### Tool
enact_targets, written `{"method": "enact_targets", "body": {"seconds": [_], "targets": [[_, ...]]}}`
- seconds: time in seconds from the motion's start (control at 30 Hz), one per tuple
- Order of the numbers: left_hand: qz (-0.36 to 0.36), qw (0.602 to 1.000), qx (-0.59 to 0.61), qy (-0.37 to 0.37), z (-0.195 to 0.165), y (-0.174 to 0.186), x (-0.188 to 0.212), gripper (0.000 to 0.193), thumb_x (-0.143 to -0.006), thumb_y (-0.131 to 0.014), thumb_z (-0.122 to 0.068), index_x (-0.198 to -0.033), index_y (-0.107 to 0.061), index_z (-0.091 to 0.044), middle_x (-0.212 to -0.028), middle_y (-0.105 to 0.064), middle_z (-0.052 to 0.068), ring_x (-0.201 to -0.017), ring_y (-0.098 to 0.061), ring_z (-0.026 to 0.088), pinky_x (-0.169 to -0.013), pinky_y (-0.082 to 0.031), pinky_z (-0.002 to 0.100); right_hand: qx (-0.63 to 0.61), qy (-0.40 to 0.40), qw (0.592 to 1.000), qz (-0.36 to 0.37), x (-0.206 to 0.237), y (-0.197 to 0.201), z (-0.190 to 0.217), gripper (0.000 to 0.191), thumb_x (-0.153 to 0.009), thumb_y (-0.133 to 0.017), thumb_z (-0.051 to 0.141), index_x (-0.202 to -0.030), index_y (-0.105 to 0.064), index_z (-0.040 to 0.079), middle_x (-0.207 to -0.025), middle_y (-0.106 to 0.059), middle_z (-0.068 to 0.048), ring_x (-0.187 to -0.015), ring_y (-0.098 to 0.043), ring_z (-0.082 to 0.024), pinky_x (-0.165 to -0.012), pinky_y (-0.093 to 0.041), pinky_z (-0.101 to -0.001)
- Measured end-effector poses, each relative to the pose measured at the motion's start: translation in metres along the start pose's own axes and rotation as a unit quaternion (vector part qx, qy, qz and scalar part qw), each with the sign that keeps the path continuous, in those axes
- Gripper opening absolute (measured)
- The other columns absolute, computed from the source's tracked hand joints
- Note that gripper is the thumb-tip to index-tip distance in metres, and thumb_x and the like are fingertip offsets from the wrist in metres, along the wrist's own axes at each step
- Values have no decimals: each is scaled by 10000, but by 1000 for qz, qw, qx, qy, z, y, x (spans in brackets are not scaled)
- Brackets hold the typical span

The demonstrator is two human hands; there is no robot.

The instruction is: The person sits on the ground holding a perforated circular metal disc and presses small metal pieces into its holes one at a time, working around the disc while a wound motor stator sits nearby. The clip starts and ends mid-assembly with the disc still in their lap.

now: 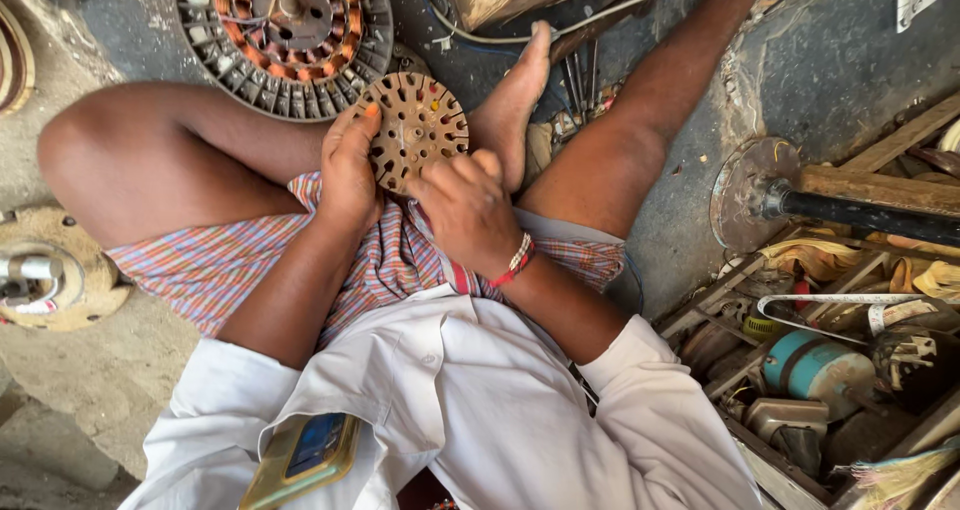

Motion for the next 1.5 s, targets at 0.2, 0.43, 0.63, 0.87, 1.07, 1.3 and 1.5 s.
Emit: {"method": "enact_targets", "body": {"seconds": [0.2, 0.43, 0.63, 0.87, 1.07, 1.3, 1.5], "targets": [[-12, 1000, 8, 19, 1, 1, 0, 285, -1031, -548, -166, -1225, -646, 18, -1112, -717, 87, -982, -674, 188, -905, -556, 321, -9, 21, 1000, 9, 3, -2, 2, 229, -950, -575, 121, -1111, -731, 77, -950, -613, -28, -897, -566, -230, -870, -392, -419], [-12, 1000, -7, -3, -1, 1, -1, 285, -1021, -554, -145, -1238, -643, 18, -1138, -711, 86, -1016, -669, 184, -944, -541, 315, 36, 35, 999, -2, 5, -3, -2, 223, -920, -579, 138, -1078, -730, 95, -959, -617, -42, -901, -568, -236, -882, -405, -436], [-11, 999, -37, 8, 1, 0, 2, 288, -1017, -565, -177, -1221, -652, 7, -1114, -708, 83, -1001, -662, 189, -928, -538, 321, -13, -7, 1000, -21, 8, -1, -11, 198, -957, -578, 135, -1082, -731, 111, -1003, -628, -43, -957, -582, -261, -882, -402, -430], [19, 1000, -24, -7, -3, -5, 0, 287, -1037, -569, -185, -1226, -655, 13, -1134, -695, 87, -1024, -644, 186, -952, -526, 322, -28, 18, 999, 3, 7, -9, -8, 219, -918, -590, 129, -1073, -741, 97, -973, -638, -37, -918, -578, -255, -877, -408, -438], [8, 1000, -19, -4, -3, -4, 0, 279, -1002, -555, -169, -1200, -657, 0, -1111, -703, 70, -1001, -659, 173, -927, -538, 316, -31, 12, 999, -38, 7, -3, -5, 212, -936, -596, 84, -1109, -717, 70, -1009, -636, -58, -938, -591, -265, -901, -417, -421], [-12, 1000, -25, -7, 1, -1, 0, 210, -1039, -570, -135, -1173, -643, 8, -1072, -685, 65, -961, -640, 160, -888, -535, 300, -28, -9, 999, -37, 3, -7, -4, 182, -942, -593, 80, -1087, -703, 82, -1001, -635, -55, -953, -602, -262, -915, -415, -435], [-9, 1000, -22, 11, 1, -3, 1, 235, -1015, -549, -143, -1177, -660, -13, -1049, -690, 59, -930, -639, 149, -865, -537, 286, -42, 32, 998, -22, 7, -8, 11, 183, -957, -605, 89, -1105, -713, 81, -1031, -652, -57, -946, -602, -252, -902, -414, -437]]}}
Point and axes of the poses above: each hand's wrist, its own x-axis away from the middle knuckle, its own y-axis out of the back of the hand, z = x × y, the point moved 7 cm from there along -x, towards the middle knuckle
